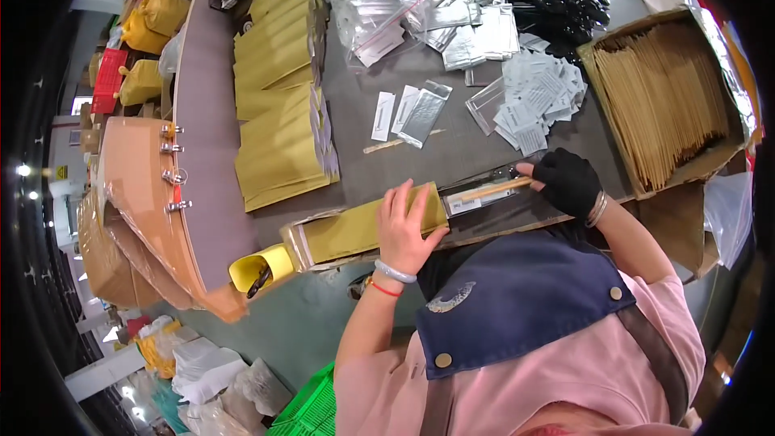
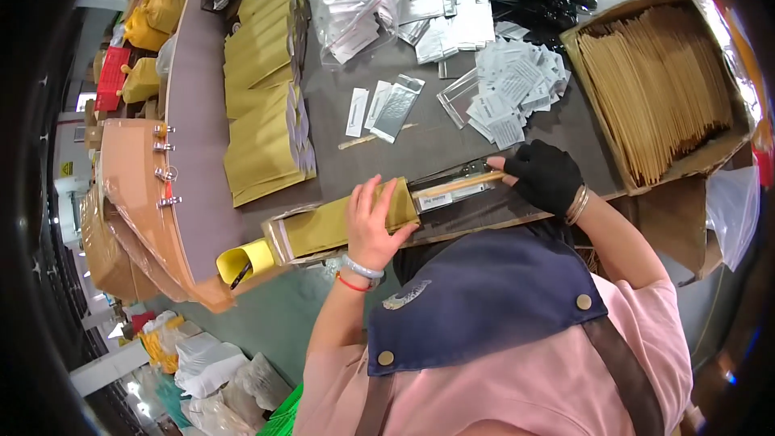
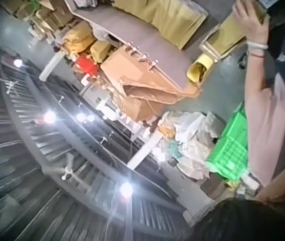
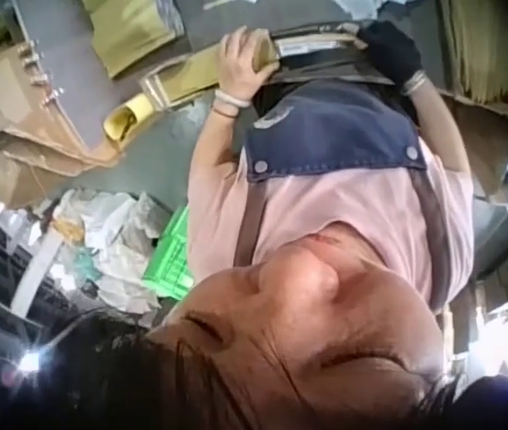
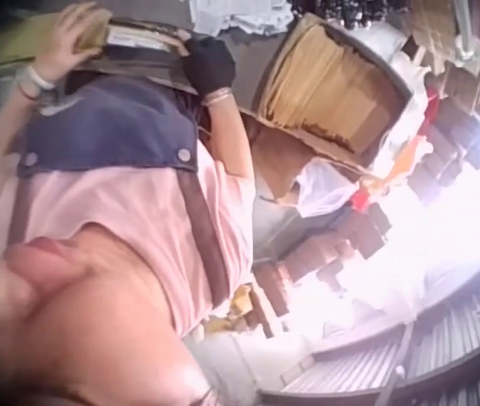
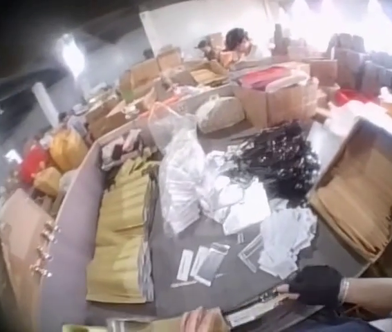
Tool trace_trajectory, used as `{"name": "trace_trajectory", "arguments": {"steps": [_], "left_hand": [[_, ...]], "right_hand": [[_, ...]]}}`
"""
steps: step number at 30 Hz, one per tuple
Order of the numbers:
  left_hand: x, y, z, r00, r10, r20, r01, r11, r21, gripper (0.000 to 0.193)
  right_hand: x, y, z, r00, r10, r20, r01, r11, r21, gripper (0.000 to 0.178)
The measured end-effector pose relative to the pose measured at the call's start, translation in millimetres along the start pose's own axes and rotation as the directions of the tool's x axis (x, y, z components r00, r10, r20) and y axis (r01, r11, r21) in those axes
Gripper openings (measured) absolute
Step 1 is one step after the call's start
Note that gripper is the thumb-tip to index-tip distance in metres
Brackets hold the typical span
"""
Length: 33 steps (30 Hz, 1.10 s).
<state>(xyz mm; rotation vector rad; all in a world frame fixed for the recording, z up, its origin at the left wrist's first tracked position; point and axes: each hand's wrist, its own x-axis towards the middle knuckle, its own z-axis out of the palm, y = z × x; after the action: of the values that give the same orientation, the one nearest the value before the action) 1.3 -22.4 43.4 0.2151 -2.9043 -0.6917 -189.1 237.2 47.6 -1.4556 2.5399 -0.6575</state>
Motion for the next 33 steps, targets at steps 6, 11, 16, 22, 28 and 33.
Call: {"name": "trace_trajectory", "arguments": {"steps": [6, 11, 16, 22, 28, 33], "left_hand": [[-5.9, -3.5, 16.0, 0.988, 0.028, 0.15, -0.045, 0.993, 0.106, 0.083], [-12.3, 6.1, 14.3, 0.987, 0.132, 0.087, -0.139, 0.987, 0.083, 0.066], [4.5, 24.9, 15.8, 0.986, 0.149, 0.079, -0.157, 0.982, 0.102, 0.072], [14.8, 23.9, 22.9, 0.982, 0.169, 0.083, -0.175, 0.983, 0.064, 0.07], [19.8, 24.5, 30.8, 0.971, 0.205, 0.119, -0.209, 0.978, 0.02, 0.067], [30.1, 31.9, 24.9, 0.933, 0.307, 0.187, -0.33, 0.938, 0.107, 0.052]], "right_hand": [[-27.0, 39.3, 44.6, 0.991, -0.035, 0.132, 0.037, 0.999, -0.011, 0.023], [-0.3, -21.3, 45.2, 0.96, -0.095, 0.265, 0.066, 0.991, 0.117, 0.032], [13.9, -37.2, 86.0, 0.97, -0.237, 0.052, 0.209, 0.924, 0.319, 0.021], [6.1, -15.3, 58.5, 0.97, 0.133, 0.202, -0.178, 0.958, 0.226, 0.013], [28.0, -58.7, 84.4, 0.983, 0.072, 0.167, -0.159, 0.793, 0.588, 0.039], [7.8, -50.3, 16.0, 0.998, 0.018, 0.06, -0.014, 0.997, -0.076, 0.056]]}}
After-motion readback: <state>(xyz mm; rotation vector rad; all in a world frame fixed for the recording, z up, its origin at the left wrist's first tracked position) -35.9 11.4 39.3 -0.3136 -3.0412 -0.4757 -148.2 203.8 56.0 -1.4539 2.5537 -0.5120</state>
